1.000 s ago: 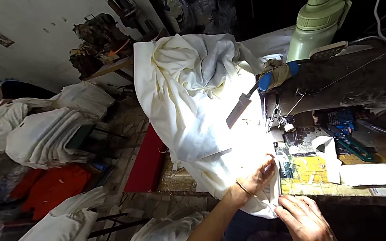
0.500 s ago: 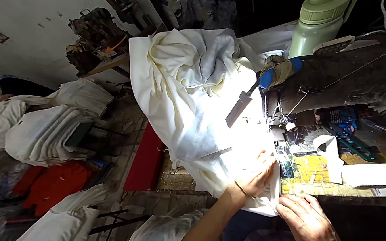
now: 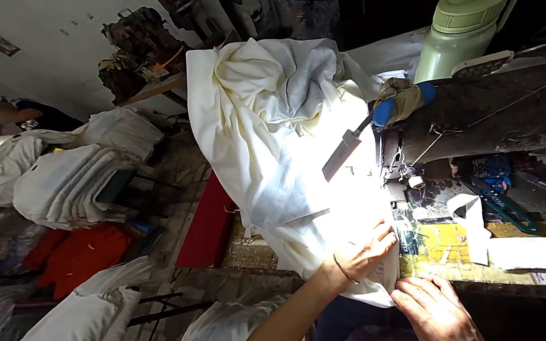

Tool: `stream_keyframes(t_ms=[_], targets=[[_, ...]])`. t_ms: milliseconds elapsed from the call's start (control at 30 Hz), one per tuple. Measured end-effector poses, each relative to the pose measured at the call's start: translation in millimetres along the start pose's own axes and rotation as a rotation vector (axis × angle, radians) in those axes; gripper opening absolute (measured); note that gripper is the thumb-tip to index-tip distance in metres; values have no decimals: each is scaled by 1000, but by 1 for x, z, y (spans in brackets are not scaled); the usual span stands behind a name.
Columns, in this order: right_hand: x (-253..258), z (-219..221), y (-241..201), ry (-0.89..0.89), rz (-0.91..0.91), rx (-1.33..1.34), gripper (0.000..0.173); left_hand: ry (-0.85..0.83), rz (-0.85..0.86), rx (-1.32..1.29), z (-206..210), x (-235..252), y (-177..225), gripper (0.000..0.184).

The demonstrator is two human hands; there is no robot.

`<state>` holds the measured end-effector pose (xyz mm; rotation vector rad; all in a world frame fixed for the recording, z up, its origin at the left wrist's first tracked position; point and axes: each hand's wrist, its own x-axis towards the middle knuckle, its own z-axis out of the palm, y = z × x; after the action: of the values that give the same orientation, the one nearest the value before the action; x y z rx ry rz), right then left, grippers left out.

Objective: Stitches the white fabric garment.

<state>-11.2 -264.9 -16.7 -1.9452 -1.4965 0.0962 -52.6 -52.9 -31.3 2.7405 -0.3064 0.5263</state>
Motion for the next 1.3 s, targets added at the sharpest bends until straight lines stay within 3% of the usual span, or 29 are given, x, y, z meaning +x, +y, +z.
stream_keyframes(t_ms=[300, 567, 933, 1300], targets=[[2, -3, -3, -15, 3, -8, 17, 112, -6, -51, -7, -1, -1, 14], [5, -8, -8, -59, -2, -1, 17, -106, -81, -103, -12, 1, -12, 23], [22, -12, -18, -168, 57, 45, 18, -81, -27, -72, -12, 3, -31, 31], [37, -20, -4, -220, 98, 86, 20, -29, -66, -83, -7, 14, -42, 26]])
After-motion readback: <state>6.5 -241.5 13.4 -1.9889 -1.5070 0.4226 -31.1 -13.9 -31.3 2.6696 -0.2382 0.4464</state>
